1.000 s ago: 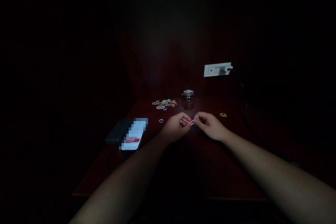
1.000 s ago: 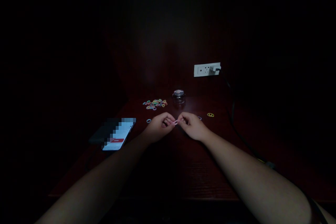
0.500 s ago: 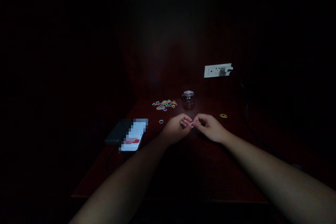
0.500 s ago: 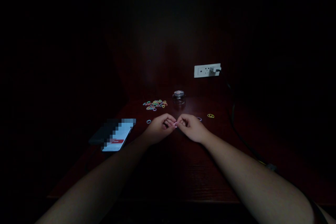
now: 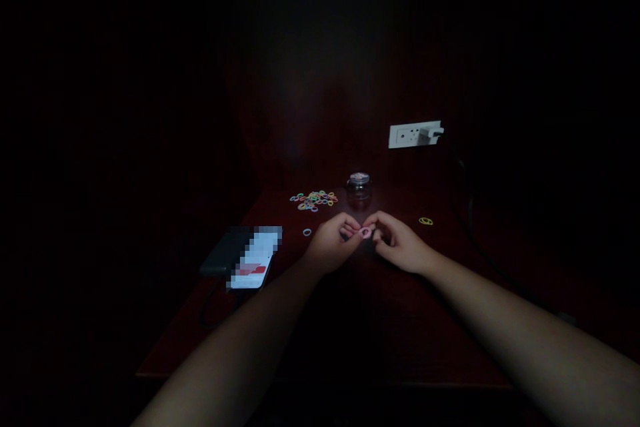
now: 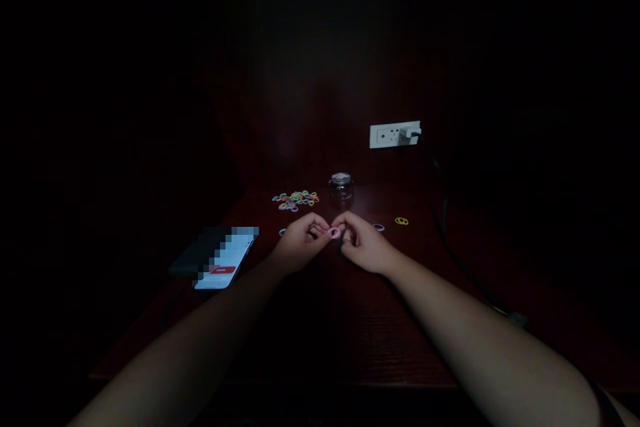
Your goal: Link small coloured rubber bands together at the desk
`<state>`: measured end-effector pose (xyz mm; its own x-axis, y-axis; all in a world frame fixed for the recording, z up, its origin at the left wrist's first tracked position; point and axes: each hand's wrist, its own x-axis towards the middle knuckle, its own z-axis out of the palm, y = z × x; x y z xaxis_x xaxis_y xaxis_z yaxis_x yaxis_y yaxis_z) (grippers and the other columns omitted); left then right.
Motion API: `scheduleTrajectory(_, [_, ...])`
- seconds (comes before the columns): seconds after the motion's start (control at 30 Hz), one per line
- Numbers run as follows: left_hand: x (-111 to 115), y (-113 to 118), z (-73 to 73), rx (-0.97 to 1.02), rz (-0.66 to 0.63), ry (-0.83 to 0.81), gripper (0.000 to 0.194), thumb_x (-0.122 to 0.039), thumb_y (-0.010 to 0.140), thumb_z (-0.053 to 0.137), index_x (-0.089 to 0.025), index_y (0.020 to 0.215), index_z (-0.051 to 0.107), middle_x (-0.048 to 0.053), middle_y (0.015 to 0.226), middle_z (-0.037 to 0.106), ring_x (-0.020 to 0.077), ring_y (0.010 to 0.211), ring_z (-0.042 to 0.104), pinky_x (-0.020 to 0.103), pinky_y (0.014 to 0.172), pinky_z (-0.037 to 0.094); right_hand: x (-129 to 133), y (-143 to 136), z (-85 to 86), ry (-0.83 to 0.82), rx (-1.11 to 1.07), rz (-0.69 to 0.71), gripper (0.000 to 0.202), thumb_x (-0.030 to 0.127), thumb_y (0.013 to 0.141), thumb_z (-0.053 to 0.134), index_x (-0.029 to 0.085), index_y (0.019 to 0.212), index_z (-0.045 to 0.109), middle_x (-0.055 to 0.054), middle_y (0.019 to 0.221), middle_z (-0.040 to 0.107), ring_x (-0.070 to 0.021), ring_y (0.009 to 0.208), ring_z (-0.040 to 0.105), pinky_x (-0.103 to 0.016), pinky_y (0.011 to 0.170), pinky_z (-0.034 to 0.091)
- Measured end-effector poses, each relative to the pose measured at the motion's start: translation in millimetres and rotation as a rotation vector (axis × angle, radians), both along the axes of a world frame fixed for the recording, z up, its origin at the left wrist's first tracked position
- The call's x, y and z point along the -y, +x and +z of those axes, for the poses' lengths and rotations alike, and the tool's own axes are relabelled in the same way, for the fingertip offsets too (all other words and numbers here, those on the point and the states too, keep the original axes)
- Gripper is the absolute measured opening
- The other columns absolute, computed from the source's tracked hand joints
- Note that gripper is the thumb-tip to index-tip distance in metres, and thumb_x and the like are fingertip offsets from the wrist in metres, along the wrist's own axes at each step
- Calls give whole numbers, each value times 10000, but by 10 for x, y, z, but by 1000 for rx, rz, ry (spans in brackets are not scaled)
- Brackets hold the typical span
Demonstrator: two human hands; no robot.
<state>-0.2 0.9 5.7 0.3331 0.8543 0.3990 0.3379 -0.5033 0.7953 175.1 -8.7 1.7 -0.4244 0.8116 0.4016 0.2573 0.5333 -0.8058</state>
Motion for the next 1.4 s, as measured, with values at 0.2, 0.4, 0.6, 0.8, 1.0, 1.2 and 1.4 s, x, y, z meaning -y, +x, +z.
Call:
scheduleTrajectory(0.2, [-15,-16,-13,16,9,-1,235,-369,762,608,-145,811,558,7,707,595,84,623,517,191,547,398,-2,-1,-19,-14,-19,13,242,165,737,560,189,962,473,21,741,484,-77,541,399,-204,477,328])
scheduleTrajectory(0.4, [-55,-10,-46,75,14,-34,218,-353,761,604,-147,806,548,2,700,585,88,628,528,192,555,403,-32,2,-46,15,-19,-18,182,230,775,571,182,939,504,9,763,505,-77,559,412,-205,495,345])
scheduleTrajectory(0.6, [-65,-10,-64,96,-23,-71,198,-334,768,593,-147,811,545,-3,693,575,85,624,522,190,560,402,-9,-6,-17,34,-33,-52,218,281,790,576,181,977,526,14,731,489,-85,561,409,-214,502,346])
scheduleTrajectory(0.8, [-81,-19,-76,62,-14,-41,155,-289,775,578,-143,823,560,3,718,584,86,650,531,192,587,420,-21,-3,-3,94,26,-106,143,296,800,565,157,824,588,13,643,473,-96,554,392,-231,512,326])
scheduleTrajectory(1.0, [-30,-28,-52,-4,-55,-28,193,-315,759,605,-155,865,583,13,765,620,94,680,557,192,582,416,-12,10,5,76,59,-125,135,285,807,547,156,781,579,22,605,460,-100,550,392,-231,509,315])
scheduleTrajectory(1.2, [-22,-33,-33,-57,-49,-25,163,-296,751,609,-149,819,616,16,739,630,94,650,558,193,565,411,-5,6,8,57,56,-119,128,282,798,557,156,780,565,18,627,475,-101,562,407,-229,513,325])
scheduleTrajectory(1.4, [-36,-22,-36,-20,-59,-19,168,-310,773,592,-147,813,595,14,735,627,92,644,553,193,575,421,-31,-8,2,5,10,-119,195,338,802,563,153,866,559,9,661,513,-101,561,424,-230,515,343])
